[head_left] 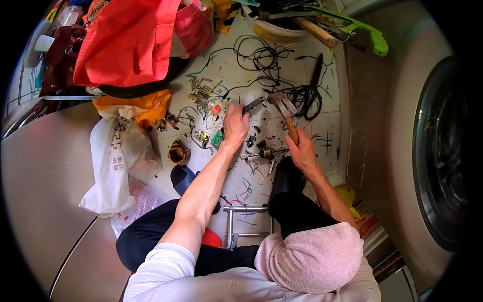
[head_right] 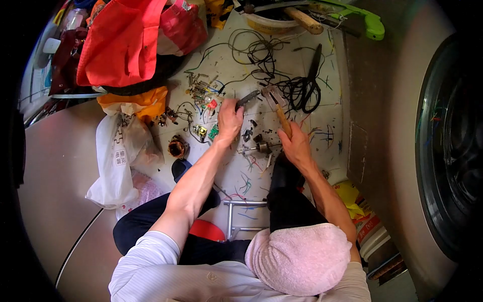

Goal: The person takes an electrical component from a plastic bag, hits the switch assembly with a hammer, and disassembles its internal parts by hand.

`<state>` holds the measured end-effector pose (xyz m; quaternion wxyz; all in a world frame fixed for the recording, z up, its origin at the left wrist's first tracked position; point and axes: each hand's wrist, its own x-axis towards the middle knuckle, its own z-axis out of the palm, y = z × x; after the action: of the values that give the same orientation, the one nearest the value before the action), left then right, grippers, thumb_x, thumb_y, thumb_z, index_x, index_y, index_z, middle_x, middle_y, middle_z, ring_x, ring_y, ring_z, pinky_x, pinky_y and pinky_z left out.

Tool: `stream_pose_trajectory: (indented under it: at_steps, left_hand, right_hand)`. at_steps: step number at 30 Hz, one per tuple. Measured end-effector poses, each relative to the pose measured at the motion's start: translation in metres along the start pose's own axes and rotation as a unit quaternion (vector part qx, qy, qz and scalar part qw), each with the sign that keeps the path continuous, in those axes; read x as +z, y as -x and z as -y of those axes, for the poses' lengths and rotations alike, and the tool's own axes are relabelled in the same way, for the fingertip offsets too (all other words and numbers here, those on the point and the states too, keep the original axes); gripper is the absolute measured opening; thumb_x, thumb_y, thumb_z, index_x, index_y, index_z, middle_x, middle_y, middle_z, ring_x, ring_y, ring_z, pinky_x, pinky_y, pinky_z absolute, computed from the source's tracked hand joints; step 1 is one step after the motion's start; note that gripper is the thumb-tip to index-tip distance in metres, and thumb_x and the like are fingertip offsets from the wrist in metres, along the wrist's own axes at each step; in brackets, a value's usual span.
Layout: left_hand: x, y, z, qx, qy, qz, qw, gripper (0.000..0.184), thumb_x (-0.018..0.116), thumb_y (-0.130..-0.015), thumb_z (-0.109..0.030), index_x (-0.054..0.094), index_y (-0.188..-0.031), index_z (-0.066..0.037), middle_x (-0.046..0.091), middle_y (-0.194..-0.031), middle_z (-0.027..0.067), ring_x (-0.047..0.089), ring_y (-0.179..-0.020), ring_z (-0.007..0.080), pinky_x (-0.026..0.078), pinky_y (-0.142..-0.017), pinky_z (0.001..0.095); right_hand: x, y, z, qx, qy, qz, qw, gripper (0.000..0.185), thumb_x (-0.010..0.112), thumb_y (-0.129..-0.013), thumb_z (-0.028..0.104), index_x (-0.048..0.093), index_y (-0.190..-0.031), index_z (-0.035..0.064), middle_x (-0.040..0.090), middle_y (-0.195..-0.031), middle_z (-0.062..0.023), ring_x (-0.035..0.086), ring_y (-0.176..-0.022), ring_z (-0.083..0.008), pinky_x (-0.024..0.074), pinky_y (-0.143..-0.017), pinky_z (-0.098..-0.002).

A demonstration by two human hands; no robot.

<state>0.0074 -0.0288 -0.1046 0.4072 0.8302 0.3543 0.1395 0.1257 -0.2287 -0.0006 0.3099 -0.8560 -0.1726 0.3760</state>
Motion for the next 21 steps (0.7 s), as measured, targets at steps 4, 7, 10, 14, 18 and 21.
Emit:
stream_pose_trajectory:
  at_steps: [4,7,10,14,18,21]
  left_hand:
    - [0.0,-0.003,0.003,0.035,-0.019,-0.005,0.999,0.026,0.069,-0.083,-0.006,0.064,-0.108,0.0,0.059,-0.095,0.0207,0.057,-0.093,0.042,0.048,-0.082,0.047]
    - [-0.002,-0.006,0.003,0.069,-0.048,0.012,0.996,0.025,0.07,-0.083,-0.008,0.065,-0.106,-0.001,0.058,-0.095,0.0199,0.057,-0.093,0.0406,0.048,-0.081,0.0467]
    - [-0.003,-0.009,0.003,0.08,-0.115,0.038,0.989,0.024,0.072,-0.082,-0.011,0.066,-0.103,-0.003,0.059,-0.095,0.0174,0.058,-0.093,0.0381,0.047,-0.081,0.0469]
    - [-0.007,-0.012,0.001,0.114,-0.149,0.025,0.982,0.022,0.072,-0.081,-0.013,0.067,-0.101,-0.005,0.062,-0.095,0.0144,0.058,-0.096,0.0348,0.045,-0.083,0.0471]
    - [-0.012,-0.016,0.0,0.159,-0.187,0.041,0.968,0.022,0.073,-0.08,-0.013,0.068,-0.1,-0.006,0.064,-0.096,0.0121,0.057,-0.101,0.0328,0.044,-0.086,0.0477]
    - [-0.006,-0.017,0.008,0.149,-0.174,0.055,0.972,0.022,0.074,-0.079,-0.013,0.068,-0.099,-0.006,0.064,-0.095,0.0126,0.056,-0.101,0.0332,0.044,-0.087,0.0479]
  right_hand:
    - [0.004,0.001,-0.006,-0.035,0.006,-0.015,0.999,0.033,0.067,-0.094,0.026,0.059,-0.108,-0.0019,0.065,-0.082,-0.025,0.065,-0.076,-0.0425,0.0499,-0.066,-0.0455]
    - [0.004,0.001,-0.005,-0.038,0.022,-0.01,0.999,0.031,0.067,-0.094,0.026,0.059,-0.108,-0.0005,0.065,-0.082,-0.0251,0.065,-0.076,-0.0443,0.0498,-0.066,-0.0467]
    - [0.003,-0.001,0.004,-0.042,0.017,-0.003,0.999,0.03,0.068,-0.094,0.025,0.058,-0.108,0.0005,0.064,-0.08,-0.0244,0.064,-0.075,-0.0445,0.0494,-0.065,-0.0467]
    - [-0.002,-0.003,0.021,-0.086,0.002,-0.011,0.996,0.026,0.069,-0.093,0.019,0.057,-0.108,0.0014,0.061,-0.076,-0.0224,0.062,-0.069,-0.0423,0.0485,-0.062,-0.0439]
    - [-0.003,0.002,0.033,-0.109,-0.018,-0.033,0.993,0.024,0.068,-0.094,0.017,0.056,-0.107,0.0016,0.06,-0.075,-0.0217,0.06,-0.066,-0.0407,0.048,-0.061,-0.0421]
    - [0.005,0.0,0.021,-0.144,-0.011,-0.025,0.989,0.022,0.067,-0.094,0.017,0.056,-0.106,0.0017,0.061,-0.076,-0.0227,0.061,-0.068,-0.0428,0.0482,-0.061,-0.0442]
